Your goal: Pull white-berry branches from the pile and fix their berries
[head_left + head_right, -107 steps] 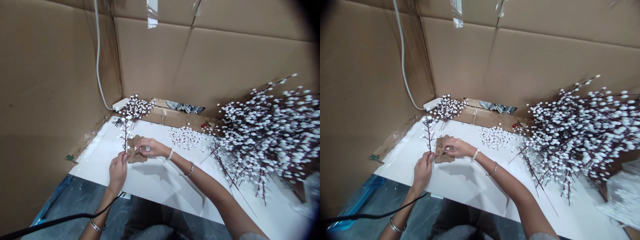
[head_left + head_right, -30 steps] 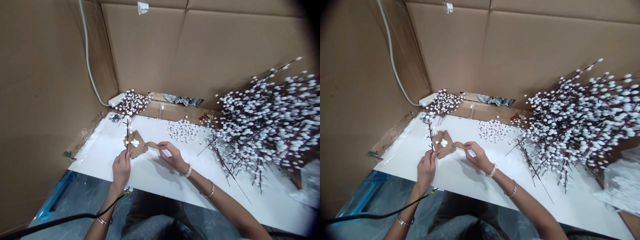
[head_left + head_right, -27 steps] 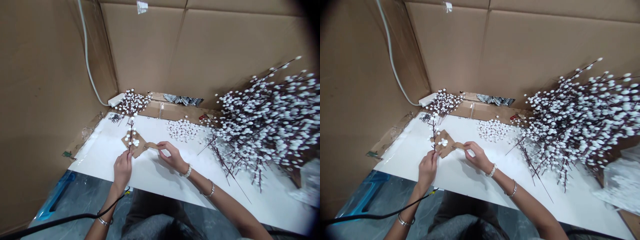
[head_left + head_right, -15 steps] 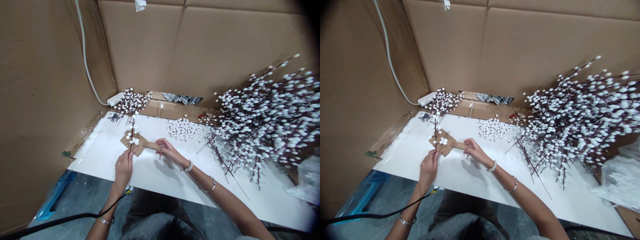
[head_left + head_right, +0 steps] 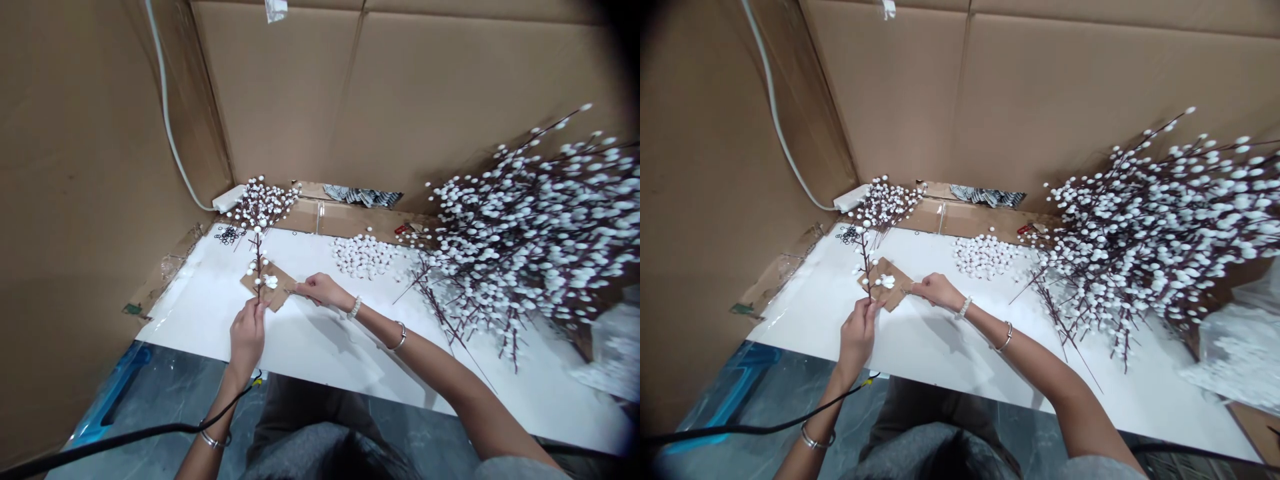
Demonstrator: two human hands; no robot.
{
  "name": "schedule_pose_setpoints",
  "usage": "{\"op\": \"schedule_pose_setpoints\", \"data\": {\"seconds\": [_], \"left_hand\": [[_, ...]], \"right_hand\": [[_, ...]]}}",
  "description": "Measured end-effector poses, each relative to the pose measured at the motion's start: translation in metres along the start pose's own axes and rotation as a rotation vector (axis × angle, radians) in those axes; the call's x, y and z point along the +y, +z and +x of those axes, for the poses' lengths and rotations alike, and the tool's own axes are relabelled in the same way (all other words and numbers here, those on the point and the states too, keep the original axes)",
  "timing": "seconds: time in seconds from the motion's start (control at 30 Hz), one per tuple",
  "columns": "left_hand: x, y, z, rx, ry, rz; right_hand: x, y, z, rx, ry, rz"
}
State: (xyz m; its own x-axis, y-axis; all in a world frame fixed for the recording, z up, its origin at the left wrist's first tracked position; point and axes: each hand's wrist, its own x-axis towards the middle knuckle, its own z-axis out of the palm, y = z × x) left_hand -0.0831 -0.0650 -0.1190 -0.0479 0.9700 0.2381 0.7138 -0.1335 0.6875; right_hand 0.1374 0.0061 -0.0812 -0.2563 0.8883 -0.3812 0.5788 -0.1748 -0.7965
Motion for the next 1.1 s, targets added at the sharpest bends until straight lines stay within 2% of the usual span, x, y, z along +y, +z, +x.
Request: {"op": "schedule_pose_setpoints", "data": {"seconds": [0.33,0.83,1.1], "left_hand": [[0.002,-0.002,0.0,-0.017,-0.041,-0.063],[0.003,-0.004,0.001,-0.056,-0.099,-0.101],[0.005,-0.005,0.001,-0.076,-0.128,-0.12]], "right_hand": [[0.003,-0.002,0.005,-0.029,-0.035,0.04],[0.026,-0.007,0.003,-0.171,-0.085,0.522],[0.032,0.003,0.006,-0.099,-0.15,0.556]]}}
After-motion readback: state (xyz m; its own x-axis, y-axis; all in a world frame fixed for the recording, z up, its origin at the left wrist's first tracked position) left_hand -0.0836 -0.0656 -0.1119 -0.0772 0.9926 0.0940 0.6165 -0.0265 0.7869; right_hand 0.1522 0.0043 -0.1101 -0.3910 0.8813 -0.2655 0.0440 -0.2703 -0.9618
